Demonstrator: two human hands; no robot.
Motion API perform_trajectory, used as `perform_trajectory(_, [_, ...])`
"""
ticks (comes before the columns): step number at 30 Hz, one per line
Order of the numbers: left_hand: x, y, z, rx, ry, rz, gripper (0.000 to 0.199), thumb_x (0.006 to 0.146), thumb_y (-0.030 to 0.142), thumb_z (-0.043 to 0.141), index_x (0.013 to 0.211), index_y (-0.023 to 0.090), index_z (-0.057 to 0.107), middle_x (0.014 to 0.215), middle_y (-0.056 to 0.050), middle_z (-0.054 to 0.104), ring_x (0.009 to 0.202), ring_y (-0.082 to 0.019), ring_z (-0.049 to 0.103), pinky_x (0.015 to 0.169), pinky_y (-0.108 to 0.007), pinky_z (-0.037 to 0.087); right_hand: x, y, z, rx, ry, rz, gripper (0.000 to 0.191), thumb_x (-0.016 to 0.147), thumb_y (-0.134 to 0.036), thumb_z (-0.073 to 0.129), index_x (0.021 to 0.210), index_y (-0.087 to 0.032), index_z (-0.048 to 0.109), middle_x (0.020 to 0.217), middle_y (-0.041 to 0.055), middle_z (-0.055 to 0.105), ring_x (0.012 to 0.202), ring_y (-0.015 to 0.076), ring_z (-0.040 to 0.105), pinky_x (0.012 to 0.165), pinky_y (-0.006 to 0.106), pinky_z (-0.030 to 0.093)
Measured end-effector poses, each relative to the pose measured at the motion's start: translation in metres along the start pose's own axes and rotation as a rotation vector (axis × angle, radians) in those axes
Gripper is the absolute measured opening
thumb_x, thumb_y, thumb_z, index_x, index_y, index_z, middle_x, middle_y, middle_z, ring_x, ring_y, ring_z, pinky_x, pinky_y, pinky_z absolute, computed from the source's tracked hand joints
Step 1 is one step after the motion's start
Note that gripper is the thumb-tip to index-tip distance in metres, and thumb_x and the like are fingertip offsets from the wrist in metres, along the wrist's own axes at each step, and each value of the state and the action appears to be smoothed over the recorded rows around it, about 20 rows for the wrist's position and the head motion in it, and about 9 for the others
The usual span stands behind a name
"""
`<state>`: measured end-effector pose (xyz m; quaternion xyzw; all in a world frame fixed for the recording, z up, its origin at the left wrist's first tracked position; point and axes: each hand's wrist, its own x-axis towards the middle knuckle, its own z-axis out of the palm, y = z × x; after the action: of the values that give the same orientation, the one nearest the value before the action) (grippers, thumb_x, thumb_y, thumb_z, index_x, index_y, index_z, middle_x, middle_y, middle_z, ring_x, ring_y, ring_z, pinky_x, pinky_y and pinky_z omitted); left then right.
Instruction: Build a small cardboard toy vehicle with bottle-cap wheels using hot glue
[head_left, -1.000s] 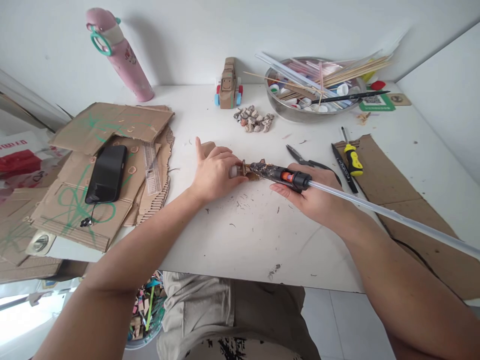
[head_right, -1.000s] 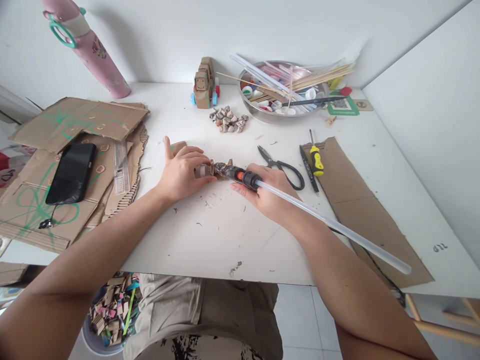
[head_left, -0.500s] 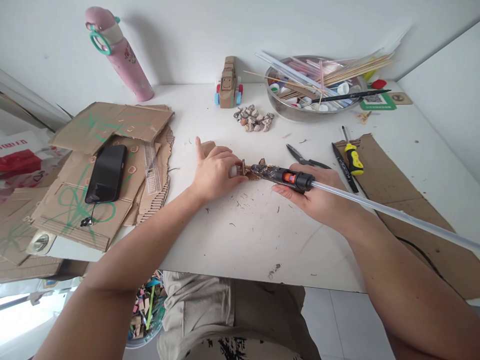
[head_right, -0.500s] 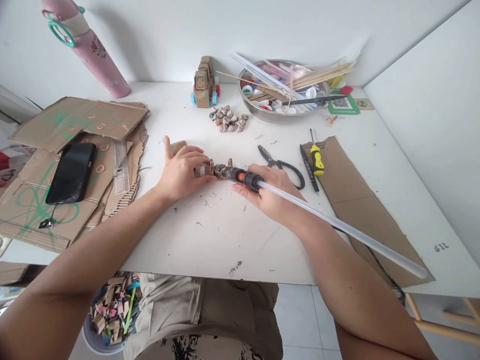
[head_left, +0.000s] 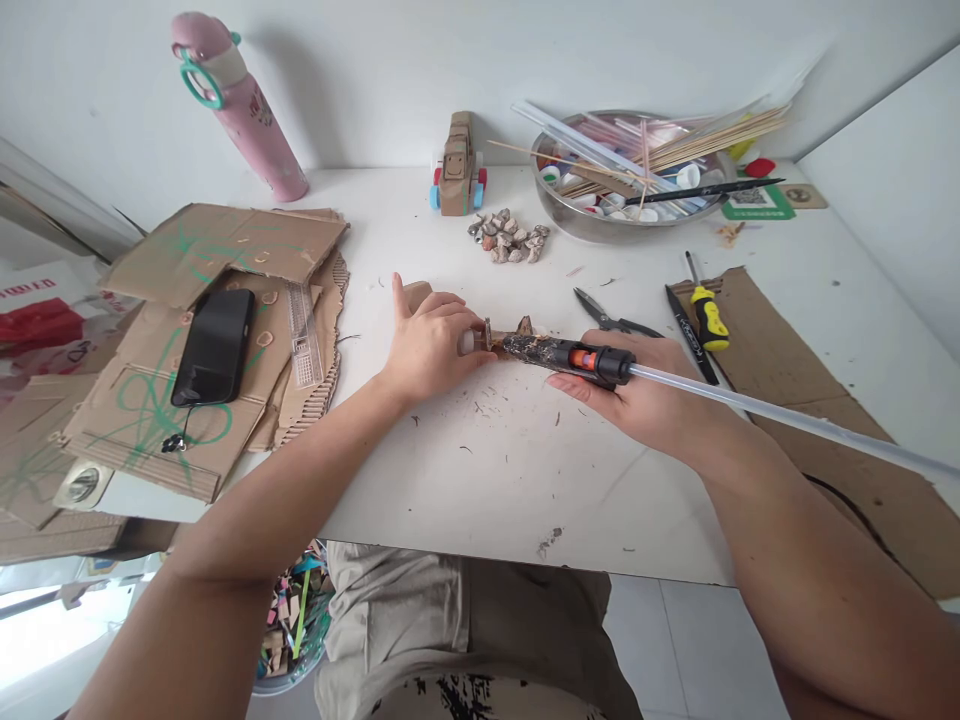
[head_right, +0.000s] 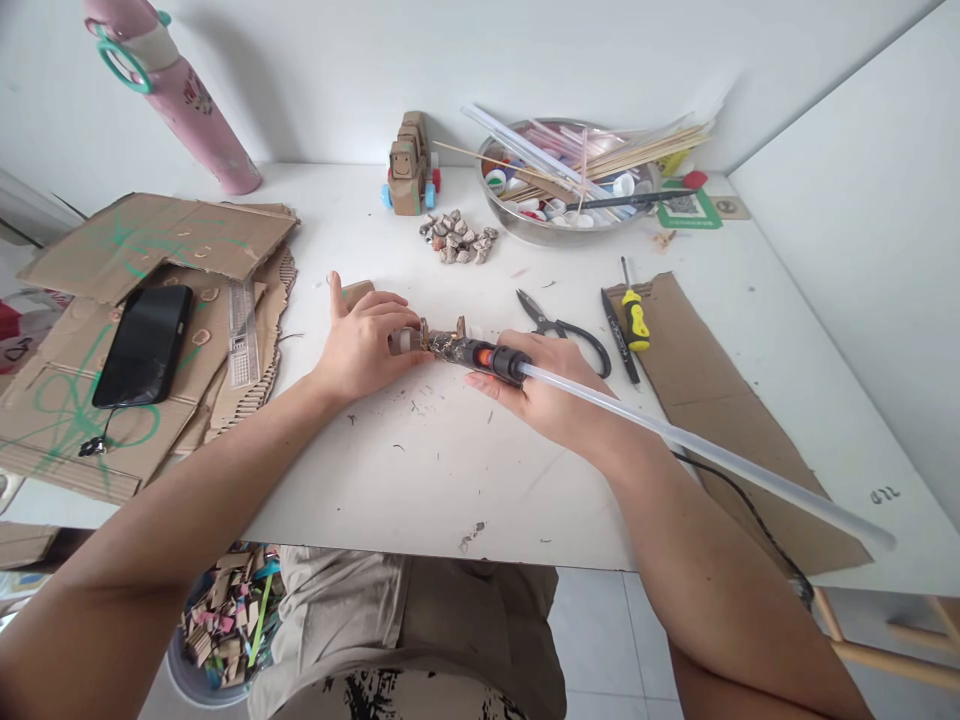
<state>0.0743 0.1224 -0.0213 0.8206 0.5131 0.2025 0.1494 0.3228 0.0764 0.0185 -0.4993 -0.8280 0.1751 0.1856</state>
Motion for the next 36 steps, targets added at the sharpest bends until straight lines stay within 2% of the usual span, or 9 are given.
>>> perform_trajectory(4, [0.000,0.000,0.000,0.002,0.005,-0.004,0.019,0.086,0.037,0.079,0.103,0.030,0.084,0.111,-0.006,0.084,0.129,-0.039,0.069,0.134,-0.082,0.005,0.001,-0.002,-0.002,0.057,-0.029,0.027,0.048,0.101,-0.070,0.051,0.075,-0.030,0.045,0.064,0.0027,0.059,0.066,0.0267,0.063,0.062,0.036,0.044])
perform_trajectory(8, [0.000,0.001,-0.001,0.015,0.003,-0.007,0.020,0.086,0.036,0.078,0.103,0.029,0.084,0.111,-0.007,0.085,0.129,-0.039,0.070,0.133,-0.083,0.007,0.003,-0.004,-0.013,0.087,-0.022,0.049,0.061,0.095,-0.086,0.041,0.074,-0.029,0.053,0.065,0.0053,0.061,0.067,0.0279,0.062,0.064,0.038,0.045])
perform_trajectory(14, [0.000,0.001,-0.002,0.017,-0.008,-0.024,0.023,0.086,0.035,0.080,0.107,0.028,0.084,0.114,-0.007,0.085,0.131,-0.040,0.069,0.130,-0.086,-0.006,0.002,-0.001,-0.034,0.152,-0.016,0.305,0.081,0.078,-0.108,0.033,0.060,-0.029,0.047,0.047,-0.0013,0.048,0.045,0.0183,0.048,0.055,0.037,0.042])
perform_trajectory(19, [-0.001,0.002,-0.002,0.023,0.003,-0.027,0.024,0.086,0.034,0.080,0.108,0.030,0.085,0.114,-0.007,0.085,0.129,-0.040,0.070,0.131,-0.084,-0.007,0.006,0.002,-0.029,0.218,-0.059,0.373,0.090,0.061,-0.117,0.030,0.060,-0.029,0.047,0.042,-0.0039,0.042,0.039,0.0156,0.043,0.048,0.035,0.039])
perform_trajectory(25, [-0.001,0.001,-0.001,0.027,0.007,-0.022,0.023,0.086,0.035,0.079,0.107,0.029,0.085,0.113,-0.007,0.085,0.128,-0.040,0.071,0.131,-0.085,-0.006,0.008,0.008,-0.022,0.221,-0.073,0.322,0.081,0.076,-0.108,0.032,0.061,-0.029,0.046,0.043,-0.0036,0.044,0.039,0.0157,0.042,0.049,0.035,0.041])
perform_trajectory(28, [-0.001,0.000,-0.001,0.027,0.014,-0.015,0.023,0.086,0.036,0.078,0.107,0.030,0.085,0.113,-0.007,0.085,0.128,-0.040,0.070,0.131,-0.085,-0.004,0.007,0.009,-0.021,0.193,-0.034,0.250,0.080,0.081,-0.106,0.030,0.060,-0.030,0.046,0.045,-0.0027,0.045,0.044,0.0185,0.048,0.053,0.036,0.043])
perform_trajectory(31, [-0.001,0.000,-0.001,0.018,0.014,-0.011,0.023,0.086,0.036,0.078,0.107,0.030,0.084,0.113,-0.007,0.085,0.128,-0.039,0.070,0.131,-0.084,-0.004,0.007,0.007,-0.022,0.157,0.017,0.203,0.084,0.079,-0.108,0.025,0.059,-0.030,0.046,0.047,-0.0007,0.048,0.052,0.0213,0.053,0.058,0.038,0.044])
perform_trajectory(36, [-0.001,0.000,-0.002,-0.001,0.005,-0.018,0.022,0.085,0.036,0.078,0.106,0.030,0.084,0.113,-0.007,0.085,0.128,-0.040,0.070,0.131,-0.084,-0.007,0.008,0.002,-0.027,0.158,-0.027,0.250,0.081,0.081,-0.106,0.030,0.060,-0.029,0.047,0.048,0.0009,0.049,0.054,0.0222,0.054,0.059,0.038,0.042])
